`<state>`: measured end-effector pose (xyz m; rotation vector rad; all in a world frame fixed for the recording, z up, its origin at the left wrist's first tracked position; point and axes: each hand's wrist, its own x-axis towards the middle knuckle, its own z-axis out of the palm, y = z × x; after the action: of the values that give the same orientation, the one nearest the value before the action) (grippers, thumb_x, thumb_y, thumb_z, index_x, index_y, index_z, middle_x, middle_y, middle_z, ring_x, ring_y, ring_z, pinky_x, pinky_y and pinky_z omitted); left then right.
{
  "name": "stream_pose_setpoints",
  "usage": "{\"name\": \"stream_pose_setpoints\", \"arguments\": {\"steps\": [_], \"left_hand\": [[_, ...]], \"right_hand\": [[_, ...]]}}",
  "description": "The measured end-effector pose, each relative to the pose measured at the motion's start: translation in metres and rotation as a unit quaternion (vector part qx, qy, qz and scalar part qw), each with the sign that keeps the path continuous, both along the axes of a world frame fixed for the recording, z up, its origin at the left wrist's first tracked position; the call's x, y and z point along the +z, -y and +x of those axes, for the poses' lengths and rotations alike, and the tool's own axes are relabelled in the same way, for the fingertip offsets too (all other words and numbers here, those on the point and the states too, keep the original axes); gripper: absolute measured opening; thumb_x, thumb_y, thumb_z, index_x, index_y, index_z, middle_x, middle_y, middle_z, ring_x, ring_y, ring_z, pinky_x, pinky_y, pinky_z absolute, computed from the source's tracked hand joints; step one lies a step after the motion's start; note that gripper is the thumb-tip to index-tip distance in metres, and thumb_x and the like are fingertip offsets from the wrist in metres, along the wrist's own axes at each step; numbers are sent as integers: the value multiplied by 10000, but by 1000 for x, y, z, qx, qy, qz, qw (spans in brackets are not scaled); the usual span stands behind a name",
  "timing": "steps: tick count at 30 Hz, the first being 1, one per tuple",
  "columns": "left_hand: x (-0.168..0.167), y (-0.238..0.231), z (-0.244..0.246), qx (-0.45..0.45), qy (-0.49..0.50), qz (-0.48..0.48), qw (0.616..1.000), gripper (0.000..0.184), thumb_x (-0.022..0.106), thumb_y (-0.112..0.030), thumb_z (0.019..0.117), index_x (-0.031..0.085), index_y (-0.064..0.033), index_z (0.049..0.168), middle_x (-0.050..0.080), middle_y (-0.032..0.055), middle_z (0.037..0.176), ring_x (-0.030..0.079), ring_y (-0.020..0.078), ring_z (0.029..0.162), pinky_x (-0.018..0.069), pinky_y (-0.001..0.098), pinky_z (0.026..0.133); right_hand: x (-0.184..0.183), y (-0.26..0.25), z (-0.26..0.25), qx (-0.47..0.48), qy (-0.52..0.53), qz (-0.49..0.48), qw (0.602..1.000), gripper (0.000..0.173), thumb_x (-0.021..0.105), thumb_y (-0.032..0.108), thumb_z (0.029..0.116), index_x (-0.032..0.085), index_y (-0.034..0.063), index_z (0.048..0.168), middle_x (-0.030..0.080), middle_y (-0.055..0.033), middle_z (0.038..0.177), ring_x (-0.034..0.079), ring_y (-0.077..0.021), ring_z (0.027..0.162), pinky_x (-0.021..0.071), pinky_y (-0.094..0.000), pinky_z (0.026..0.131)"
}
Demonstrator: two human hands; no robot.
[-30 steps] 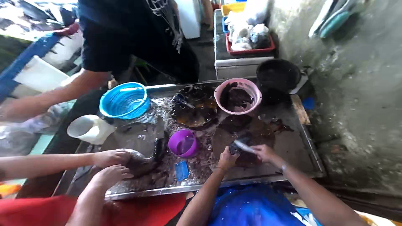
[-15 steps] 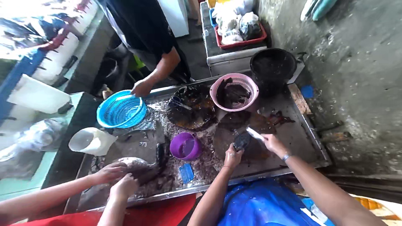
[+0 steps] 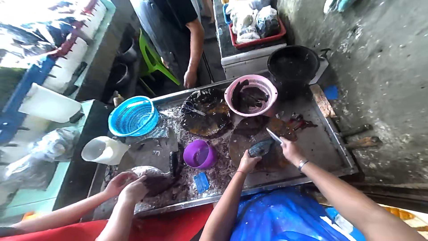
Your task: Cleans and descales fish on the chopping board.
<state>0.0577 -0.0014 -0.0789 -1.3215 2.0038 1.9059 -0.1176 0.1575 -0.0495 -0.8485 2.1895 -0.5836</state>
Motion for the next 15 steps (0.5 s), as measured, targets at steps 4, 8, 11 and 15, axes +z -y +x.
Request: {"name": "stream_pose_setpoints", "arguments": {"steps": [4, 8, 11, 15], "left_hand": [[11, -4, 0, 106, -50, 187, 975, 414, 568, -317, 1051, 468, -91, 1383, 626, 74, 832, 524, 116, 547, 433, 247, 469], [12, -5, -3, 159, -56, 257, 952, 302, 477, -375, 1083, 592, -103, 1145, 559, 24, 678, 403, 74, 419, 338, 204, 372], [13, 9, -2, 157, -48, 277, 947, 371, 453, -410, 1081, 595, -92, 955, 505, -1, 618, 356, 68, 403, 309, 207, 371], [9, 9, -2, 146, -27, 277, 950, 338, 495, -413, 1066, 587, -107, 957, 489, -11, 606, 357, 64, 396, 315, 203, 367]], "right_hand": [[8, -11, 22, 3, 76, -42, 996, 411, 517, 259, 1074, 594, 166, 1466, 706, -149, 1115, 675, -247, 861, 563, -449, 793], [-17, -28, 3, -13, 30, -39, 999, 469, 451, 246, 1086, 495, 169, 1547, 687, -134, 1329, 691, -254, 1166, 513, -486, 1072], [0, -40, 28, -13, 83, -75, 994, 403, 538, 266, 1067, 612, 162, 1449, 699, -113, 1030, 670, -191, 809, 563, -381, 719], [-13, -41, 16, -16, 48, -51, 997, 457, 474, 245, 1082, 521, 180, 1532, 687, -122, 1339, 695, -245, 1162, 522, -469, 1062]]}}
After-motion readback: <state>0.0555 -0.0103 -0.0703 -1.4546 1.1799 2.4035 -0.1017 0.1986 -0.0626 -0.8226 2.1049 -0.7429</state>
